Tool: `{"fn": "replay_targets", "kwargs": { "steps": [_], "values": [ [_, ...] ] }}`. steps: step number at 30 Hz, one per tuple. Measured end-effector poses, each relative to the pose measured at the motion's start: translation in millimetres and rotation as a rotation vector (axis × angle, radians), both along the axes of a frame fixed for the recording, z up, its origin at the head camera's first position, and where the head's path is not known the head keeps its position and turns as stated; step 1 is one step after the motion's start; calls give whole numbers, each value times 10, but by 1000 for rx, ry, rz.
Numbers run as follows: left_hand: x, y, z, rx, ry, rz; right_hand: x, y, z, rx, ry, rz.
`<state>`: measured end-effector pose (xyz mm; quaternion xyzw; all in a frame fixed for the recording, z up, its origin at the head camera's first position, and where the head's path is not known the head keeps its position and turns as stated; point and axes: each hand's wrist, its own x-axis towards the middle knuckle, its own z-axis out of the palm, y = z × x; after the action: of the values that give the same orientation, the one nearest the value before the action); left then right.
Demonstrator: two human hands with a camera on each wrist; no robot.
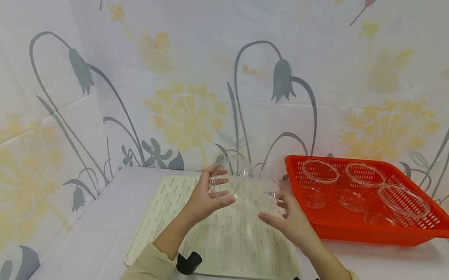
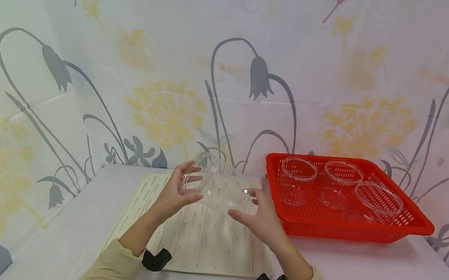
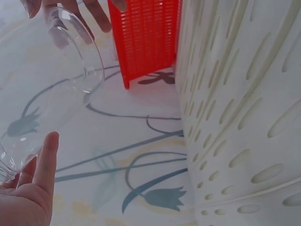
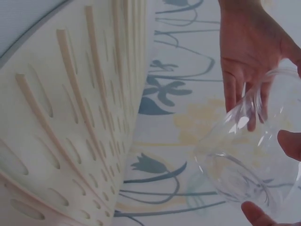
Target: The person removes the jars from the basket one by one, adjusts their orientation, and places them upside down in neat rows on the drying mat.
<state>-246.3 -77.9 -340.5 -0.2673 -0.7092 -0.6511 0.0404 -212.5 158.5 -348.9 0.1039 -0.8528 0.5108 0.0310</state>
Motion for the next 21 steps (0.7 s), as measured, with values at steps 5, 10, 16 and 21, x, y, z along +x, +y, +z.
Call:
{"fn": "replay_targets", "kwargs": {
  "steps": [5,10,16,21],
  "values": [
    [-6,-1,-10,5,0,-9,6,13,-10,-26,20,26],
    [5,-13,-12,-25,-26,-28,-2,49,5,-86,7,65],
    [22,-19,-5,-64,-29,-25,-34,68,0,-132,-1,86],
    [29,-30,-4,-132,-9,26,-39,67,23,-183,7,89]
  ]
}}
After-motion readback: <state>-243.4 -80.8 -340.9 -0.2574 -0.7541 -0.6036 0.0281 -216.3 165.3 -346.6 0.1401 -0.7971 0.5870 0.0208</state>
